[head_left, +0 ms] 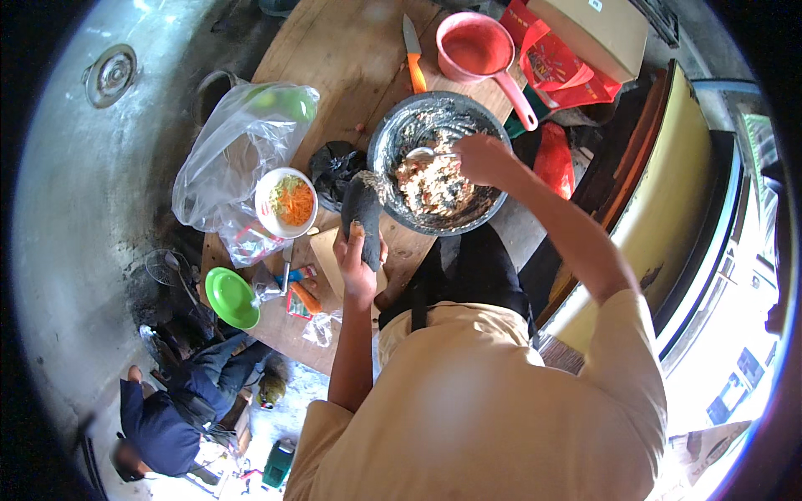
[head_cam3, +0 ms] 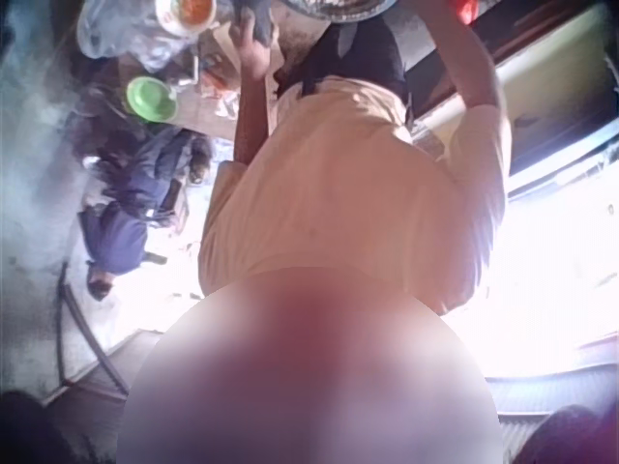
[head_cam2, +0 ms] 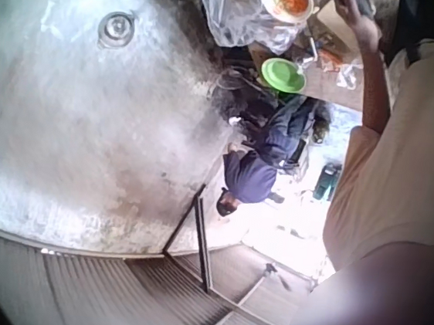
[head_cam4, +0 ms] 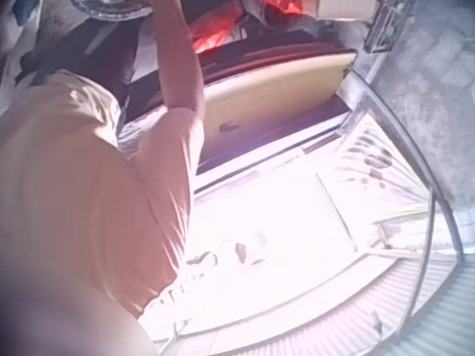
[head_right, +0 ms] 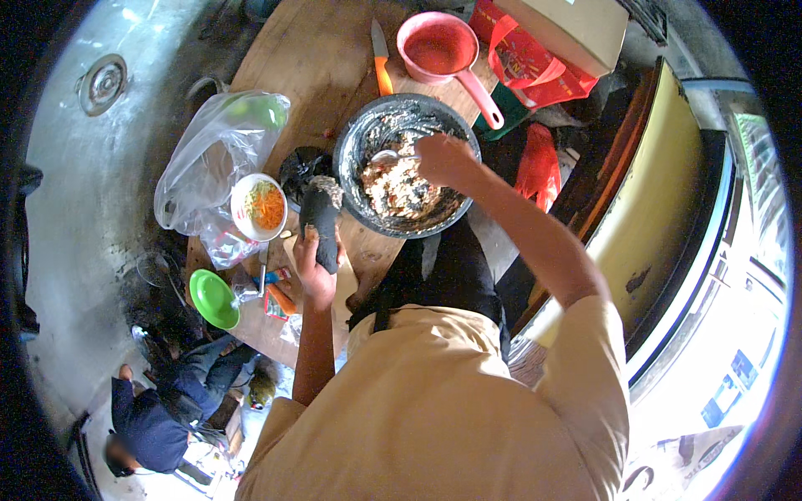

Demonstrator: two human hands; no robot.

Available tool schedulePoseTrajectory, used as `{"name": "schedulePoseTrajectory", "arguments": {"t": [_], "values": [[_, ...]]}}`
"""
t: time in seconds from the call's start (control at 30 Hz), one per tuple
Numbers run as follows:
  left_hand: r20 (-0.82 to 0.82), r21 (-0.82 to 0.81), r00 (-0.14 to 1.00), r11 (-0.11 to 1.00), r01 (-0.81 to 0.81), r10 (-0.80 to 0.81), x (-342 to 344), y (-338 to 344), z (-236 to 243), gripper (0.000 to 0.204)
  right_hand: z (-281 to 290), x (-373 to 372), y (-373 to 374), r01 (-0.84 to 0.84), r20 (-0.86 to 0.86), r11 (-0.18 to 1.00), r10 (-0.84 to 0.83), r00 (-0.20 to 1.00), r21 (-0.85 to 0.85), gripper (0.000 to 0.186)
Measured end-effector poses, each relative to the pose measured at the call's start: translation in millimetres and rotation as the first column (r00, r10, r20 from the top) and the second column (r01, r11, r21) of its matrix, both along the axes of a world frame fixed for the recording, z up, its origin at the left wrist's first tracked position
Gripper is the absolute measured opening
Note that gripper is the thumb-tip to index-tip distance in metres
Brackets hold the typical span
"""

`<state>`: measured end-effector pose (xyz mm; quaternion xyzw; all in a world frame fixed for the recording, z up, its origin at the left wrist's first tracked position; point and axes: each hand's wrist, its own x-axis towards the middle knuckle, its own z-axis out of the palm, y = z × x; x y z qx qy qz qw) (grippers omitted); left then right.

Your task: The person uses a pestle and mortar to grind a mixture of ingredients on a wooden table. They repeatedly press and rotate the pestle, occasionally scrape the sides with a spoon, and add liquid from a pink jug. The mixture becomes more homogenous over time.

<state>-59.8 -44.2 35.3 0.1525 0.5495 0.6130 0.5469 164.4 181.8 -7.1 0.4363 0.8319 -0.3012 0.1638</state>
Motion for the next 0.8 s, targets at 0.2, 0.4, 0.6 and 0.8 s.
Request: {"name": "schedulePoseTrajectory", "arguments": {"t": [0.2, 0.4, 0.6, 0.8], "values": [[0.011, -0.061, 0.999, 0.997, 0.042, -0.041, -32, -14, 19, 0.046, 18, 10, 19, 0.224, -0.022, 0.899, -0.233, 0.972, 0.376, 0.020], [-0.001, -0.049, 0.997, 0.996, 0.080, -0.080, -37, -24, 11, 0.042, 17, -14, 9, -0.115, 0.087, 0.971, 0.098, 0.991, 0.208, 0.025], [-0.020, -0.045, 0.994, 0.993, 0.109, -0.110, -41, -30, 10, 0.041, 37, -41, 36, -0.154, 0.141, 0.943, 0.116, 0.983, 0.296, 0.029], [-0.068, -0.094, 0.995, 0.994, 0.060, -0.067, -40, -32, 14, 0.044, 18, -46, 22, -0.485, 0.124, 0.855, 0.469, 0.874, 0.186, 0.030]]}}
